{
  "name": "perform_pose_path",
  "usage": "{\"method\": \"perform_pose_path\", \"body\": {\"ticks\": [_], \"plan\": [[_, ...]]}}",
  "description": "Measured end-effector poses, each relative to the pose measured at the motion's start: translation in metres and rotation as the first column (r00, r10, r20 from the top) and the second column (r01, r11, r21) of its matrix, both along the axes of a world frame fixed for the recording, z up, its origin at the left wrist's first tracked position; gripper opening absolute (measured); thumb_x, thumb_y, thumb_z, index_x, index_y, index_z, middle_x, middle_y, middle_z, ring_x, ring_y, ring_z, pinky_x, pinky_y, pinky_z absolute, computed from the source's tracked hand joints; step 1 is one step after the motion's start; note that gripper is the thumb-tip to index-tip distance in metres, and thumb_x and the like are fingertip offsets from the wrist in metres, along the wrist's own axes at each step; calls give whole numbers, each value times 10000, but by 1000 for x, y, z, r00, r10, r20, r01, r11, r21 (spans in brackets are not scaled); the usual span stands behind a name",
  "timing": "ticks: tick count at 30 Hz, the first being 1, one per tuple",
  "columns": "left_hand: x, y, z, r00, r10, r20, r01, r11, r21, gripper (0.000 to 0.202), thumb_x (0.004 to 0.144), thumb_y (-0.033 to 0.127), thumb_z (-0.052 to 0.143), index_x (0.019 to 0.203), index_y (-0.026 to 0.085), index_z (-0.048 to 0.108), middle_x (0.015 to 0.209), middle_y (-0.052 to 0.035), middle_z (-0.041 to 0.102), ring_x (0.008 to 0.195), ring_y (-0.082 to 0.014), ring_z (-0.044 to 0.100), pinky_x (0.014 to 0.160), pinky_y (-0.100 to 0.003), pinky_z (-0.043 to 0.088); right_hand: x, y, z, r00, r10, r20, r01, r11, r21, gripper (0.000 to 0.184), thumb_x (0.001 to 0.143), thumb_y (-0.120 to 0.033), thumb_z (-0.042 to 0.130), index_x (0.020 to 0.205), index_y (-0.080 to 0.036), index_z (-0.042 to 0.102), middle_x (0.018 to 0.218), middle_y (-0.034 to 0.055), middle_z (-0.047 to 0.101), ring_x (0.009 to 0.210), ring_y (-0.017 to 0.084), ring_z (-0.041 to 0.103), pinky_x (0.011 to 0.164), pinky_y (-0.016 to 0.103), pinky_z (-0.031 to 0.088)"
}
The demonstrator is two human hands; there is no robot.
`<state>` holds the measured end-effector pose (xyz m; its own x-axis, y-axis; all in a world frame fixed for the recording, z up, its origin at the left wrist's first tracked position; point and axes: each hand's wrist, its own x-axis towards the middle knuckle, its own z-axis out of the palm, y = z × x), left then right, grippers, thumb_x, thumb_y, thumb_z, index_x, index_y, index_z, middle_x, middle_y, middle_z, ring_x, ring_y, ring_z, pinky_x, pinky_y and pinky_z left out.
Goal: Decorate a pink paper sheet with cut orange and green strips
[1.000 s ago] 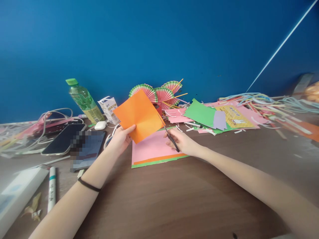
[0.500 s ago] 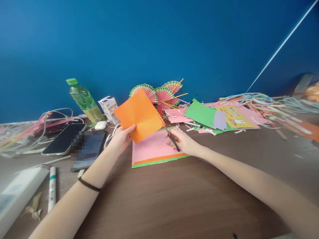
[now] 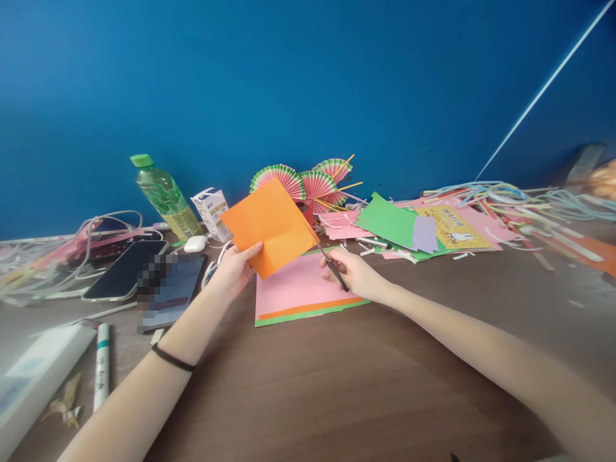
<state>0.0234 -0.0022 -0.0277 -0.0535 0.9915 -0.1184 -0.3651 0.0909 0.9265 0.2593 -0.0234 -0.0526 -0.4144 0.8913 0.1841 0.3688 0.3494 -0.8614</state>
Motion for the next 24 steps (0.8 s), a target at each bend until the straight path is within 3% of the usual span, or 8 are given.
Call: {"method": "perform_pose_path", "body": {"ticks": [12, 24], "plan": [[0, 1, 0, 1000, 2, -4, -2, 1000, -1, 223, 695, 58, 593, 887, 162, 636, 961, -55, 690, 754, -157, 658, 579, -210, 537, 0, 1, 0, 999, -23, 39, 20, 997, 69, 298, 745, -474, 548, 725, -183, 489, 720, -2, 491, 493, 78, 396, 475, 236, 345], [-1, 0, 0, 1000, -6, -15, 6, 1000, -8, 239, 685, 66, 608, 908, 148, 632, 1009, -81, 676, 791, -175, 660, 599, -216, 548, 2, 3, -1, 999, -16, 41, 11, 994, 112, 330, 741, -496, 547, 684, -181, 466, 687, -1, 515, 472, 79, 402, 512, 256, 399]]}}
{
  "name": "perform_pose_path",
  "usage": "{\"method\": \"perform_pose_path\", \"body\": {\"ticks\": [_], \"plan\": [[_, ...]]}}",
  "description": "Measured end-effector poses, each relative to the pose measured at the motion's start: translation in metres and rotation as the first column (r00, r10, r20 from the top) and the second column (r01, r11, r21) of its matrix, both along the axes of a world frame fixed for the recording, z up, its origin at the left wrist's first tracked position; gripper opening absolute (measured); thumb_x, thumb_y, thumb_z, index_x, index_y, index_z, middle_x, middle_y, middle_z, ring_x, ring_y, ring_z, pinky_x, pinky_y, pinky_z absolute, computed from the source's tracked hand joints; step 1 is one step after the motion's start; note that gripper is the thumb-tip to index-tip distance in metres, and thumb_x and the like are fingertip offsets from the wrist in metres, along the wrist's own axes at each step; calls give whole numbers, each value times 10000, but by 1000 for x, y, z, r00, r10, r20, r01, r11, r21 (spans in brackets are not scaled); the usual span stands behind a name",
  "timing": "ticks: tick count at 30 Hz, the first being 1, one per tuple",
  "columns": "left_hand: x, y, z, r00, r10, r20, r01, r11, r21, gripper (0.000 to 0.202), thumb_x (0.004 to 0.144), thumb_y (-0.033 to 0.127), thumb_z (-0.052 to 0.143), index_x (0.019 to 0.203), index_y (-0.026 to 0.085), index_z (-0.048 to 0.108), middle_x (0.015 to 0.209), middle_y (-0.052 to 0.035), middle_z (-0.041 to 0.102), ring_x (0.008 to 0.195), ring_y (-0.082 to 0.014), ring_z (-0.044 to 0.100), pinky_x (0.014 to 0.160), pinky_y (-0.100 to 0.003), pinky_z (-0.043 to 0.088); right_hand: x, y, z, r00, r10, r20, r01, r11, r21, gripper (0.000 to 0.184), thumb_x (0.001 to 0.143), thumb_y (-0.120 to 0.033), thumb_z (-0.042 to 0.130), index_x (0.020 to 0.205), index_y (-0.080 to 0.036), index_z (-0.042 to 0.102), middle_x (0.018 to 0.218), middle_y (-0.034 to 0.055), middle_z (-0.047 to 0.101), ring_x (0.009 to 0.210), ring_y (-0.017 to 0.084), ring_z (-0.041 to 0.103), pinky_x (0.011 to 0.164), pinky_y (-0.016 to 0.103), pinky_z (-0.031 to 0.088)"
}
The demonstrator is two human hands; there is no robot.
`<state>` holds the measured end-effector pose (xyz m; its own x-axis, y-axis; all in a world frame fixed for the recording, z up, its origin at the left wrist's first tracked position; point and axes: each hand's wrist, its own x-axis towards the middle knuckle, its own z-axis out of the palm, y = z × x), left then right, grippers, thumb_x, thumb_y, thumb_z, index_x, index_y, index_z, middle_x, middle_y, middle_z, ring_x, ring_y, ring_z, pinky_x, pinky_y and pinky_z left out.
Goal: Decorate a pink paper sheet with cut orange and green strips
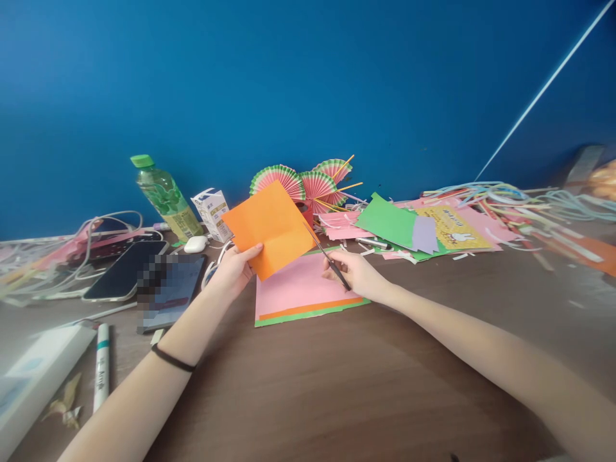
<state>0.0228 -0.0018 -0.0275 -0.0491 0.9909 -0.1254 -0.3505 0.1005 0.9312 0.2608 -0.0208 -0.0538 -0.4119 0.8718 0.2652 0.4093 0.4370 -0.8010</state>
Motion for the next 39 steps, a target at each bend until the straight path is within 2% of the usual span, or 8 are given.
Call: {"method": "perform_pose_path", "body": {"ticks": [5, 9, 11, 20, 26, 30, 39], "plan": [[-1, 0, 0, 1000, 7, -11, -7, 1000, -3, 261, 671, 75, 625, 920, 153, 631, 991, -79, 681, 798, -183, 661, 638, -238, 554, 0, 0, -1, 998, 18, -64, -22, 998, -59, 340, 726, -511, 553, 691, -184, 467, 623, -21, 477, 444, 78, 414, 472, 252, 422], [-1, 1, -2, 999, 15, -28, -15, 1000, 4, 283, 657, 76, 640, 930, 150, 629, 976, -83, 685, 817, -194, 659, 692, -263, 553, 0, -3, 2, 995, 19, -99, -35, 986, -161, 341, 735, -519, 528, 720, -181, 481, 594, -27, 475, 402, 76, 420, 368, 220, 376], [-1, 2, -3, 999, 12, -35, -12, 1000, 9, 284, 660, 78, 639, 934, 153, 630, 986, -83, 683, 836, -198, 656, 696, -264, 553, 0, -4, 4, 995, 32, -97, -49, 982, -182, 327, 733, -501, 542, 730, -179, 485, 601, -30, 477, 394, 73, 440, 363, 212, 369], [0, -1, 0, 998, -17, -60, 19, 999, 26, 257, 673, 79, 632, 919, 150, 640, 1042, -82, 665, 885, -201, 643, 673, -239, 552, 2, -3, 2, 983, 89, -161, -121, 972, -202, 330, 787, -489, 485, 783, -160, 506, 562, -69, 371, 376, 74, 505, 391, 204, 367], [0, -2, 0, 995, -71, -66, 73, 997, 20, 273, 654, 96, 659, 917, 168, 644, 1024, -67, 674, 874, -200, 646, 708, -261, 551, 0, -4, 6, 975, 103, -196, -148, 962, -229, 362, 779, -520, 471, 770, -159, 493, 511, -77, 382, 371, 76, 496, 374, 199, 361], [2, -5, 0, 986, -134, -102, 134, 991, -12, 293, 622, 137, 701, 910, 148, 648, 1012, -93, 675, 873, -215, 647, 746, -284, 543, 0, -5, 7, 973, 102, -206, -152, 959, -238, 375, 766, -545, 474, 766, -169, 477, 479, -80, 396, 383, 85, 498, 372, 199, 369], [3, -4, -7, 967, -215, -139, 209, 976, -56, 332, 604, 175, 723, 925, 130, 652, 1074, -118, 647, 895, -219, 640, 667, -250, 549, 1, -6, 8, 977, 74, -200, -118, 969, -217, 380, 733, -555, 527, 700, -194, 412, 451, -74, 442, 408, 114, 531, 400, 214, 378]]}}
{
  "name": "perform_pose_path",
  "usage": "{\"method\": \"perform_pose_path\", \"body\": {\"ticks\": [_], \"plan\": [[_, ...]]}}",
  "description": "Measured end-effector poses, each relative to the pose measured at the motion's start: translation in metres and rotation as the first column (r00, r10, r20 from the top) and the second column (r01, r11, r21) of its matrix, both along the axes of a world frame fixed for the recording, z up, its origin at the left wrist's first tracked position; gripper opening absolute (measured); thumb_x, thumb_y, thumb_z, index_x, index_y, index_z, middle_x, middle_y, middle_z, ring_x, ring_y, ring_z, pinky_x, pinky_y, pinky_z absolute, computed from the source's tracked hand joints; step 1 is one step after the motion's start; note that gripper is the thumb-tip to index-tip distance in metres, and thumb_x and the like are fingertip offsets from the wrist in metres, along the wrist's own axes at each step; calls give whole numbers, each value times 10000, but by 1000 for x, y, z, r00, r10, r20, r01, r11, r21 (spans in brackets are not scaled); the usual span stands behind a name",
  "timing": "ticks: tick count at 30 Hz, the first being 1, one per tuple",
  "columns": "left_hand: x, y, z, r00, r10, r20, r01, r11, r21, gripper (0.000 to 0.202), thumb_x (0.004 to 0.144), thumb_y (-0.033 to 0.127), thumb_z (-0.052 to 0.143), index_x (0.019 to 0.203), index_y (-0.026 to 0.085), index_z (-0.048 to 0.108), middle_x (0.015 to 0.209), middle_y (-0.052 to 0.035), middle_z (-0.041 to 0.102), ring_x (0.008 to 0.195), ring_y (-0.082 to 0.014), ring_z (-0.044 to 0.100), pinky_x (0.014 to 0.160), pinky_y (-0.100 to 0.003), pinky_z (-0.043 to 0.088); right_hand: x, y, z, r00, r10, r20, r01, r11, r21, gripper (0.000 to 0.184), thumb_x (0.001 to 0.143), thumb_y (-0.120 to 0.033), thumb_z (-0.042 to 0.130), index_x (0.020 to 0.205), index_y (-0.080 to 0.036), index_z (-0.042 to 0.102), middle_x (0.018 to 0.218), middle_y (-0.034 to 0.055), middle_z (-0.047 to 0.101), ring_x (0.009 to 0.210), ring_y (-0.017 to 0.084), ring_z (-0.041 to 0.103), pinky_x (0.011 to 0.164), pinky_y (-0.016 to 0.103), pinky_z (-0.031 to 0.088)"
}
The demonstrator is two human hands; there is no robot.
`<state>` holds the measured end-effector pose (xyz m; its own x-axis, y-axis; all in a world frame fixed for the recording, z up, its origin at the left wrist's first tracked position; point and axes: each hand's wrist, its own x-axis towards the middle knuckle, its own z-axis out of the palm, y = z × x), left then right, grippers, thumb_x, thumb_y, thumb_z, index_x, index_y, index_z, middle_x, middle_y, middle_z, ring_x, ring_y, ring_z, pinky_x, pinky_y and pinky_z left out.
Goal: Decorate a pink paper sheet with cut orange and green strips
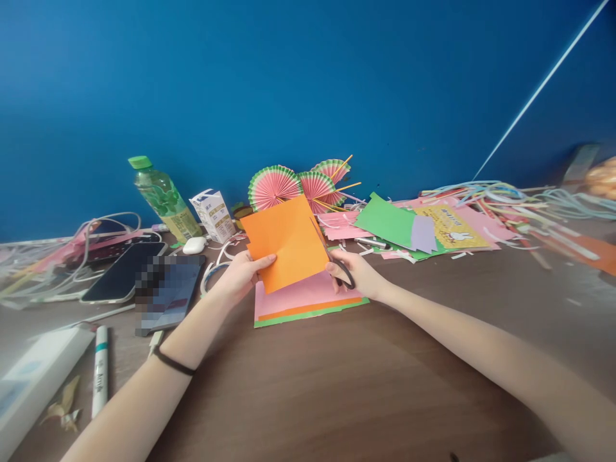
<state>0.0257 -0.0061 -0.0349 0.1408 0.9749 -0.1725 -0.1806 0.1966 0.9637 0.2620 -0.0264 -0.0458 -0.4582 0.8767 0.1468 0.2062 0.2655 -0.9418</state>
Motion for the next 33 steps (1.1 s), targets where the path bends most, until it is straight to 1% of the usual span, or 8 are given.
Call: {"method": "perform_pose_path", "body": {"ticks": [5, 9, 15, 22, 28, 33], "plan": [[2, -2, 0, 1000, -5, 7, 5, 1000, -10, 325, 608, 164, 719, 923, 128, 650, 1069, -119, 648, 871, -213, 646, 656, -247, 550, 0, -1, -1, 999, -16, 35, 15, 999, 32, 392, 731, -576, 513, 716, -196, 415, 473, -65, 460, 418, 118, 529, 416, 226, 380], [4, -2, 0, 999, 2, 35, -1, 1000, -16, 326, 594, 140, 721, 912, 127, 648, 1041, -117, 659, 854, -208, 650, 646, -247, 549, -1, -1, -2, 999, -35, 40, 32, 998, 58, 392, 737, -574, 508, 696, -204, 386, 475, -68, 444, 416, 113, 516, 424, 229, 383], [2, 0, -4, 999, -11, 51, 12, 1000, -18, 313, 595, 143, 722, 900, 127, 652, 1057, -118, 652, 859, -206, 647, 654, -246, 549, -1, -1, -4, 998, -54, 38, 52, 997, 60, 366, 746, -532, 527, 682, -206, 374, 483, -81, 397, 402, 107, 508, 433, 237, 394], [5, -2, -1, 999, -1, 48, 3, 999, -35, 294, 610, 139, 710, 898, 124, 653, 1053, -116, 654, 854, -202, 646, 668, -254, 550, -1, 0, -6, 998, -62, 28, 60, 996, 61, 331, 750, -476, 554, 675, -202, 383, 475, -88, 374, 391, 110, 515, 409, 227, 383], [4, -1, -2, 998, 4, 59, -2, 999, -39, 307, 595, 138, 724, 893, 126, 654, 1046, -111, 657, 851, -201, 646, 661, -254, 551, 0, 0, -7, 998, -61, 34, 58, 994, 96, 276, 774, -431, 538, 692, -199, 412, 434, -83, 409, 389, 111, 500, 422, 227, 387], [4, -1, -3, 998, -10, 57, 12, 999, -37, 346, 583, 158, 739, 915, 125, 647, 1083, -111, 641, 881, -206, 639, 680, -259, 549, -1, 0, -7, 995, -75, 62, 69, 993, 99, 253, 775, -403, 544, 699, -196, 420, 415, -82, 415, 384, 112, 498, 417, 223, 387]]}}
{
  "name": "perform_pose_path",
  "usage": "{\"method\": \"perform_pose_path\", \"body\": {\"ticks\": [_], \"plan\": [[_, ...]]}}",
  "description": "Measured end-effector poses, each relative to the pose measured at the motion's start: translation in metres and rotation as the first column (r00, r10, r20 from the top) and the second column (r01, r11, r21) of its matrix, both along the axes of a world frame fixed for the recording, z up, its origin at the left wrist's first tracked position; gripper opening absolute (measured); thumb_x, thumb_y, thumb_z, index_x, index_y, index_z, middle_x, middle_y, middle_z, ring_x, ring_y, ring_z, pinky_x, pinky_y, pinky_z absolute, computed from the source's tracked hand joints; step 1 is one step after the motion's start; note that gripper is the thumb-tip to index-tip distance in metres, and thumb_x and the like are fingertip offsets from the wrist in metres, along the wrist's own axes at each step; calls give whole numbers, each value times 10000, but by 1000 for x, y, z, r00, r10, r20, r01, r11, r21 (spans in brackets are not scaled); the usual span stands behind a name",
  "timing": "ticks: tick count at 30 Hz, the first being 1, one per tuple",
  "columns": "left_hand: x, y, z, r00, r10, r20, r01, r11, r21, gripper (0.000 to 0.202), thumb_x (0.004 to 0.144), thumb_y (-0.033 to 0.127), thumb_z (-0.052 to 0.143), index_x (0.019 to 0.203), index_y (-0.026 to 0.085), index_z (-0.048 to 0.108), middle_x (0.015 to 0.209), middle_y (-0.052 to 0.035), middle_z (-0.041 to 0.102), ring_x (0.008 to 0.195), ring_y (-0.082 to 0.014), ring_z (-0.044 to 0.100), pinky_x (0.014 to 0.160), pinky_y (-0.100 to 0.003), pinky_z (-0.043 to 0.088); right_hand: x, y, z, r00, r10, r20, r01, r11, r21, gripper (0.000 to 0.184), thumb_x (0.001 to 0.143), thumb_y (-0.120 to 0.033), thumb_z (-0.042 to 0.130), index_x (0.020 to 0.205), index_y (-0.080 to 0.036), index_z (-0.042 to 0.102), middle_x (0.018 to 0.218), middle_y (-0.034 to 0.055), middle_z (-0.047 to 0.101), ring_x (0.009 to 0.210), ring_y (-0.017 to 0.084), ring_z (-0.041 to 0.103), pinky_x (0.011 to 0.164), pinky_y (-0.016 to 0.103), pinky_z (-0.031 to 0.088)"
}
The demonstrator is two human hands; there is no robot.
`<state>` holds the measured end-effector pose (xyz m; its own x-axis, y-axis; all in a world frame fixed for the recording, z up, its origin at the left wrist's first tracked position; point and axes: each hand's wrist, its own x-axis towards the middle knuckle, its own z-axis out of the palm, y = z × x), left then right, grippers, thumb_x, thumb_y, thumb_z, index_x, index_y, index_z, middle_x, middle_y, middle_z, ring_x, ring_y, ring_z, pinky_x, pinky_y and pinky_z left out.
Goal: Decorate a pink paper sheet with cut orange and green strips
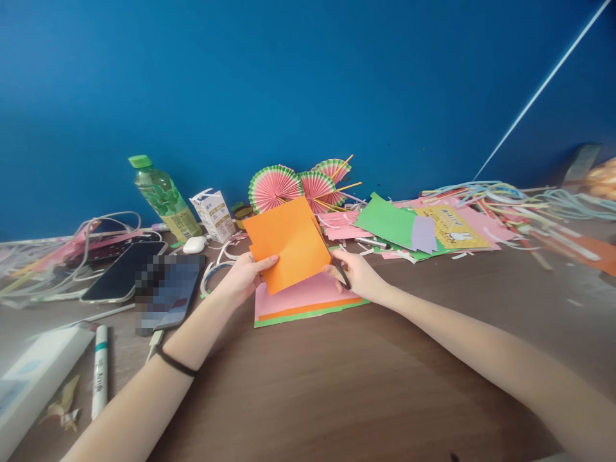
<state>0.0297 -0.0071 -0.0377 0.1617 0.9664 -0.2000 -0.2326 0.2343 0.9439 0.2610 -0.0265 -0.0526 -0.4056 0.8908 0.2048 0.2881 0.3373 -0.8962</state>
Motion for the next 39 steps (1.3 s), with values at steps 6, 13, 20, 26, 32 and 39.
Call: {"method": "perform_pose_path", "body": {"ticks": [6, 13, 20, 26, 32, 39], "plan": [[-1, 0, 0, 1000, 12, -24, -13, 1000, -10, 362, 561, 167, 754, 905, 124, 649, 1068, -108, 649, 884, -214, 638, 657, -249, 543, 1, 2, 0, 1000, 8, -20, -9, 999, -43, 263, 771, -421, 543, 707, -193, 430, 421, -85, 412, 374, 107, 510, 388, 201, 345], [-4, 1, -3, 996, -52, -72, 53, 998, 15, 415, 580, 202, 752, 973, 143, 631, 1108, -103, 632, 936, -220, 624, 708, -261, 535, 2, 0, 3, 998, 35, -50, -39, 996, -78, 339, 804, -501, 456, 663, -203, 379, 389, -73, 443, 366, 100, 479, 395, 203, 339], [1, -4, 2, 986, -126, -109, 123, 992, -32, 420, 535, 230, 777, 926, 138, 654, 1024, -106, 670, 937, -240, 623, 747, -289, 523, 2, 1, 3, 997, -16, -74, 12, 999, -48, 343, 781, -522, 480, 692, -200, 401, 455, -75, 406, 393, 92, 453, 404, 213, 319], [4, -6, 5, 984, -148, -103, 146, 989, -26, 474, 525, 225, 782, 972, 152, 641, 1068, -103, 652, 933, -251, 623, 742, -319, 523, 1, 2, 2, 995, -66, -75, 65, 998, -12, 365, 770, -541, 474, 697, -190, 406, 575, -57, 361, 435, 66, 369, 420, 219, 296], [3, -4, 1, 983, -160, -92, 158, 987, -26, 445, 531, 221, 780, 948, 142, 646, 1061, -116, 653, 947, -260, 617, 746, -326, 525, 1, 2, 2, 995, -77, -63, 78, 997, 4, 346, 770, -523, 484, 712, -188, 421, 591, -53, 363, 445, 63, 341, 421, 218, 288], [3, -4, 0, 983, -160, -92, 157, 987, -39, 419, 551, 207, 770, 947, 151, 646, 1074, -105, 649, 935, -240, 624, 784, -327, 517, 0, 1, 2, 995, -63, -81, 61, 998, -27, 360, 759, -541, 489, 716, -193, 407, 530, -68, 351, 419, 69, 348, 412, 220, 280]]}}
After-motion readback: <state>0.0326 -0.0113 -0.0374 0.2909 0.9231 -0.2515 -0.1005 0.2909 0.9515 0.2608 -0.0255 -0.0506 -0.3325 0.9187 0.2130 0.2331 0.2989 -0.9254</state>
